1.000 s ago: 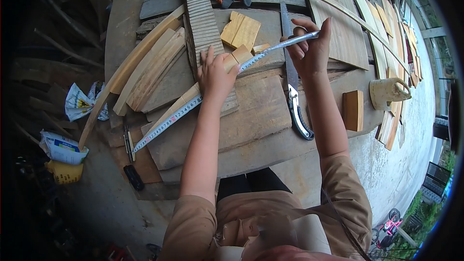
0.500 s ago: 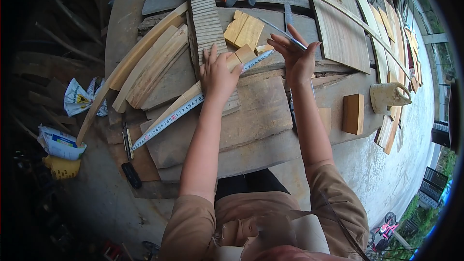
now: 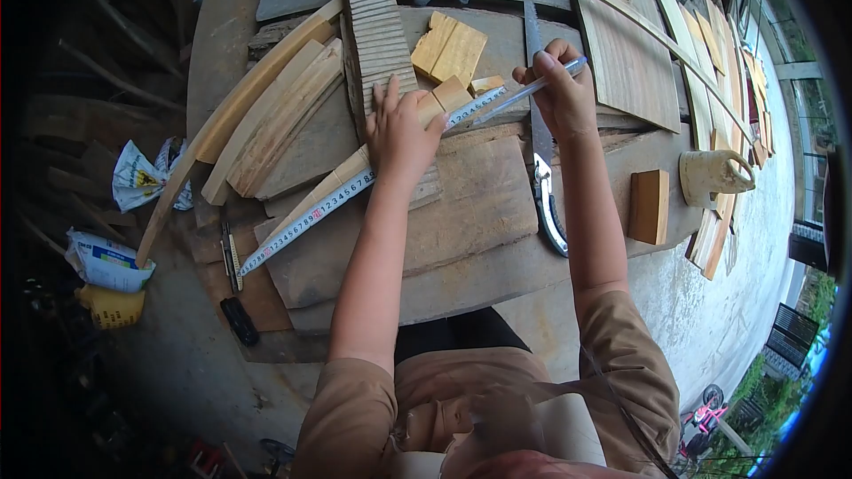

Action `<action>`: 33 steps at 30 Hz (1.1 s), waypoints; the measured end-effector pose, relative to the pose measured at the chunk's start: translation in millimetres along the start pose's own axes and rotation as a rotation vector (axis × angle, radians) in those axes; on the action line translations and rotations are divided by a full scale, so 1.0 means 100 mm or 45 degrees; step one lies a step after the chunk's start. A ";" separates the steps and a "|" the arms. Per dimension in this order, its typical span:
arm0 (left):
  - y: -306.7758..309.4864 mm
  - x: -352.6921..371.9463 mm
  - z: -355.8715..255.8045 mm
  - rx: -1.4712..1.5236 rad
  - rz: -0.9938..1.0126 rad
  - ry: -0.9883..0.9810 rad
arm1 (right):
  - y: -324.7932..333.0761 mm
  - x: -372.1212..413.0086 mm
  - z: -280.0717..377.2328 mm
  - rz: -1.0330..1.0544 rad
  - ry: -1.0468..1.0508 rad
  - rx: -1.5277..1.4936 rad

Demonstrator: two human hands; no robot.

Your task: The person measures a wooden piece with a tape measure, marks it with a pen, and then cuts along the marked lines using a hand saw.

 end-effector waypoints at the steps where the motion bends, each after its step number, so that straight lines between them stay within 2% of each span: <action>1: 0.01 0.00 0.00 0.000 0.001 0.001 | 0.02 -0.03 -0.01 -0.001 -0.001 0.000; 3: 0.01 0.00 -0.01 0.000 0.013 0.010 | 0.00 -0.09 -0.05 0.125 -0.079 -0.221; 4: 0.01 0.00 -0.01 -0.001 0.015 0.009 | 0.01 -0.11 -0.06 0.123 -0.078 -0.222; 6: 0.00 -0.01 -0.01 0.009 0.024 0.025 | 0.01 -0.09 -0.23 0.121 -0.348 -0.136; 7: 0.01 -0.01 0.00 0.006 0.024 0.025 | -0.01 -0.09 -0.24 0.122 -0.348 -0.138; 9: 0.00 -0.01 0.00 0.012 0.027 0.025 | -0.19 -0.05 -0.19 0.363 -0.300 -0.202; 10: 0.00 -0.01 0.00 0.011 0.029 0.025 | -0.17 -0.06 -0.18 0.361 -0.300 -0.204; 12: 0.00 -0.01 0.00 0.005 0.018 0.023 | -0.21 0.07 -0.31 0.676 -0.536 -0.003; 13: 0.00 -0.01 0.00 0.004 0.019 0.022 | -0.16 0.07 -0.31 0.675 -0.535 -0.005; 15: 0.00 -0.01 -0.01 -0.012 0.028 0.027 | -0.19 0.25 -0.35 1.060 -0.511 0.040; 16: 0.01 0.00 -0.01 -0.014 0.027 0.030 | -0.16 0.25 -0.32 1.113 -0.472 -0.117; 17: 0.00 0.00 -0.01 -0.019 0.029 0.025 | -0.20 0.30 -0.30 1.115 -0.474 -0.118; 19: -0.02 -0.01 0.01 -0.023 0.029 0.021 | -0.04 0.19 -0.09 0.437 -0.350 -0.190; 21: 0.01 -0.01 0.00 0.001 -0.094 -0.029 | -0.15 0.22 -0.02 0.438 -0.363 -0.079; 23: 0.00 -0.01 0.01 0.001 -0.096 -0.031 | -0.22 0.22 0.06 0.257 0.251 1.088; 24: 0.00 -0.01 0.01 0.001 -0.098 -0.035 | -0.27 0.26 -0.04 0.322 0.287 1.273; 25: 0.01 -0.01 0.01 -0.002 -0.098 -0.038 | -0.40 0.35 -0.05 0.465 0.679 1.542; 28: 0.02 -0.01 0.01 0.004 -0.102 -0.034 | -0.39 0.39 -0.16 0.471 0.667 1.577; 31: 0.03 -0.01 -0.02 -0.002 -0.105 -0.048 | -0.23 0.35 -0.16 0.361 0.542 1.562; 33: 0.01 0.00 -0.02 -0.020 0.005 -0.002 | -0.03 0.25 -0.16 0.156 0.189 0.706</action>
Point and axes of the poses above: each hand's wrist, its own x-axis away from the middle knuckle, its own y-axis out of the back of the hand, z = x × y, the point moved 8 cm from there along -x, towards the middle knuckle, and after that the axes turned 6 degrees about -z, right-handed, at the moved point
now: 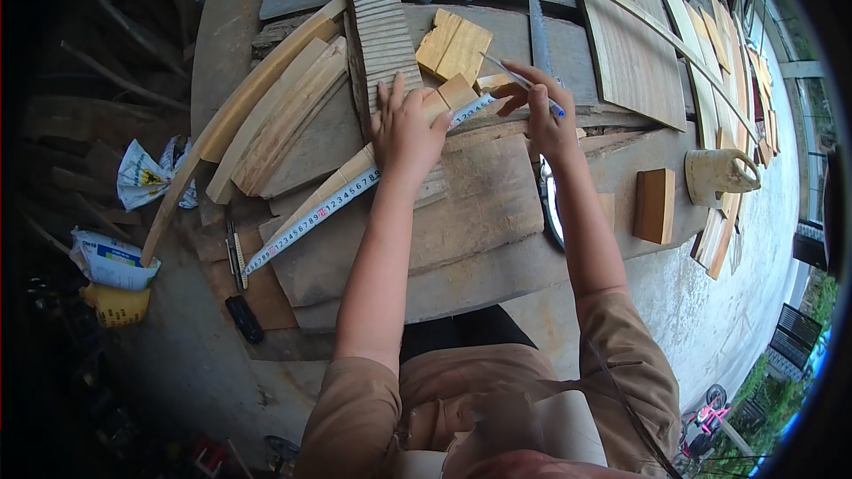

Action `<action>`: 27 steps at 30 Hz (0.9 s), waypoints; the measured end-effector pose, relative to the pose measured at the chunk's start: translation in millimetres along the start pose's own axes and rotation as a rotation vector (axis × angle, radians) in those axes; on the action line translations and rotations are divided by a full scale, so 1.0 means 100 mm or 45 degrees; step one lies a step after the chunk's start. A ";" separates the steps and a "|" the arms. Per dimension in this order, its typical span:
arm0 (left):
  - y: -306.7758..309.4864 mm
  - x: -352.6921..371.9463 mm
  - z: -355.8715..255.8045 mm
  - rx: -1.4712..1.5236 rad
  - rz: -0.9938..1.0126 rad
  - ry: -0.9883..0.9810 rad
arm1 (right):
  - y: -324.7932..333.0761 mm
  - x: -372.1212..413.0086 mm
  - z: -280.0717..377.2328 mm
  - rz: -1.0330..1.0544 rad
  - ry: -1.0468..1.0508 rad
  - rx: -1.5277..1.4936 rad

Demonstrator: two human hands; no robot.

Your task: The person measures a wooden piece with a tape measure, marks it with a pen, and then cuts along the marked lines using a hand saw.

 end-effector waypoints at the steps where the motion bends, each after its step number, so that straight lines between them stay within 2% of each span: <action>1: 0.00 0.00 0.01 0.002 0.000 0.002 | 0.03 -0.03 -0.03 -0.070 -0.014 -0.098; 2: -0.01 0.00 0.01 0.008 -0.008 -0.003 | 0.02 -0.08 -0.03 -0.070 -0.016 -0.095; 4: -0.02 0.01 0.01 0.015 -0.010 -0.012 | 0.02 -0.16 -0.08 -0.106 -0.092 0.332; 6: 0.00 0.01 0.00 0.009 -0.007 -0.003 | -0.01 -0.20 -0.15 -0.073 -0.109 0.281; 9: -0.01 0.00 0.00 0.008 -0.011 -0.008 | -0.06 -0.26 -0.19 0.013 0.011 0.299; 11: -0.01 0.00 0.01 0.000 -0.016 -0.011 | -0.12 -0.27 -0.24 0.014 -0.111 -0.044; 12: -0.01 0.00 0.01 -0.002 -0.022 -0.006 | -0.13 -0.29 -0.21 0.009 -0.111 -0.045; 15: -0.02 0.00 0.02 -0.002 -0.020 -0.016 | -0.21 -0.31 -0.06 0.118 0.000 0.157; 17: -0.02 0.00 0.01 0.004 -0.014 -0.012 | -0.28 -0.33 -0.14 0.243 -0.070 0.449; 20: -0.01 0.00 0.00 0.009 -0.008 -0.006 | -0.30 -0.34 -0.23 0.297 -0.233 0.539; 22: -0.03 0.00 0.01 0.004 -0.005 -0.003 | -0.28 -0.35 -0.28 0.271 -0.257 0.489; 24: 0.02 0.00 0.00 0.002 -0.144 -0.078 | -0.27 -0.34 -0.32 0.248 -0.282 0.439; 27: 0.01 0.01 0.01 0.006 -0.148 -0.076 | -0.25 -0.33 -0.37 0.172 -0.325 0.322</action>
Point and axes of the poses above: each hand's wrist, its own x-axis away from the middle knuckle, its own y-axis out of the back of the hand, z = x × y, the point moved 8 cm from there along -x, towards the middle knuckle, and after that the axes turned 6 degrees about -z, right-handed, at the moved point
